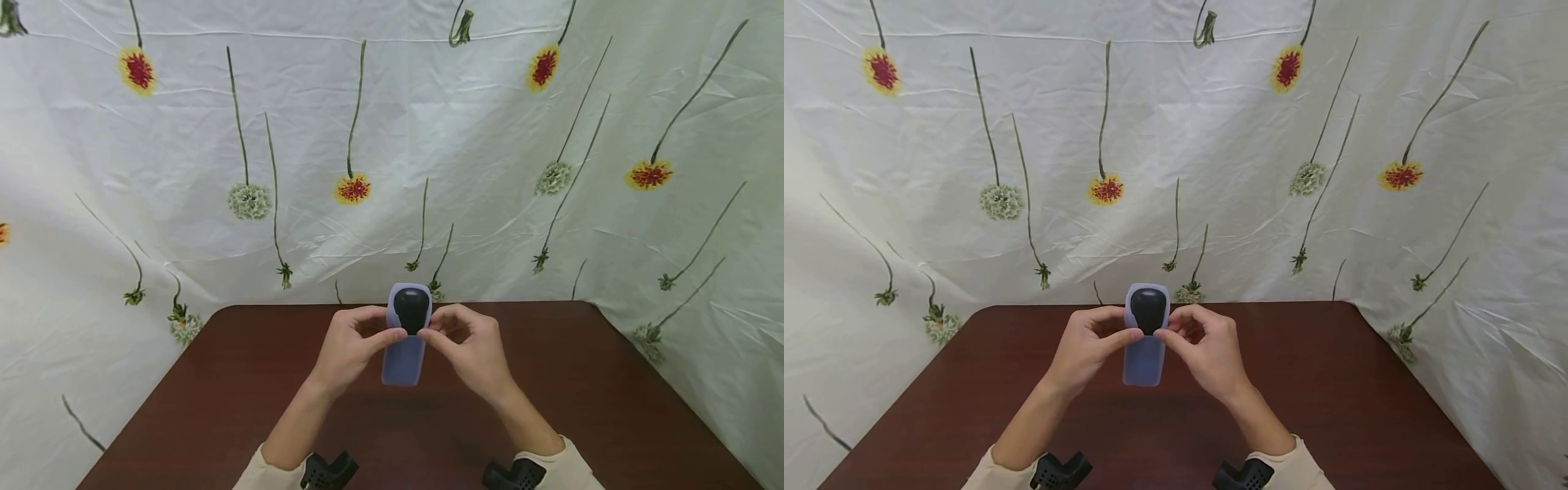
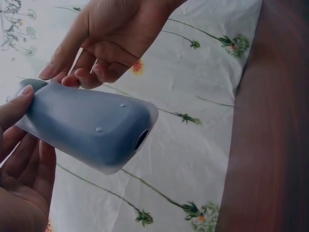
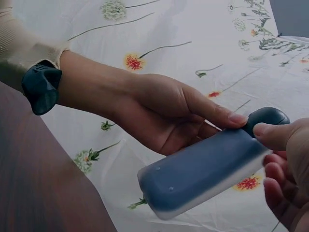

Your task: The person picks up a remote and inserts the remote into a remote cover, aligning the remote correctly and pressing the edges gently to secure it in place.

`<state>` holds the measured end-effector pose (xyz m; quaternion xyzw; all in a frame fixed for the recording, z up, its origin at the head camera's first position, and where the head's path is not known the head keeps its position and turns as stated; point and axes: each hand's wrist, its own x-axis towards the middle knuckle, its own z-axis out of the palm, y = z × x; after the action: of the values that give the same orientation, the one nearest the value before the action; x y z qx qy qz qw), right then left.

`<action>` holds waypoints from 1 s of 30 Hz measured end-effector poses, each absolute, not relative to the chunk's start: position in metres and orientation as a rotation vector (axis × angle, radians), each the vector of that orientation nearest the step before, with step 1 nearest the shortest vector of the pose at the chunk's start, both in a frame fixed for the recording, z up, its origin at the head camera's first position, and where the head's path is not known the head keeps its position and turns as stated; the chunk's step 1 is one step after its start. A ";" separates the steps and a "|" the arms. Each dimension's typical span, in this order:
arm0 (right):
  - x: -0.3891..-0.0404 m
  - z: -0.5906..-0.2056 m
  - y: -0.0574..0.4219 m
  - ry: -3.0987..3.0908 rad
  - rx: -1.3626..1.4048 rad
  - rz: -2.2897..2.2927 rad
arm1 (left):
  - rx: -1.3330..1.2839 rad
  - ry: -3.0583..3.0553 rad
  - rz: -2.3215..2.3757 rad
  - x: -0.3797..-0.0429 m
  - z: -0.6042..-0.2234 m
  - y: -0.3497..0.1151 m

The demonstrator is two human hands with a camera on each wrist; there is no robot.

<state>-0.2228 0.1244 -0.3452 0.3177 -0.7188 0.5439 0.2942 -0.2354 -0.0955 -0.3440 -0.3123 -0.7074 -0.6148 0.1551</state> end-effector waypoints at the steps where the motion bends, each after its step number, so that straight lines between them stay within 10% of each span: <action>1: -0.222 -0.344 0.125 -1.940 0.832 1.453 | -0.901 -2.027 -1.763 -0.235 -0.344 -0.096; 30: -0.223 -0.341 0.120 -1.976 0.575 2.035 | -0.875 -2.095 -1.491 -0.230 -0.342 -0.084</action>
<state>-0.2226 0.1200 -0.3415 0.1972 -0.6774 0.6978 0.1235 -0.2302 -0.0836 -0.3424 -0.3148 -0.7541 -0.5365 0.2110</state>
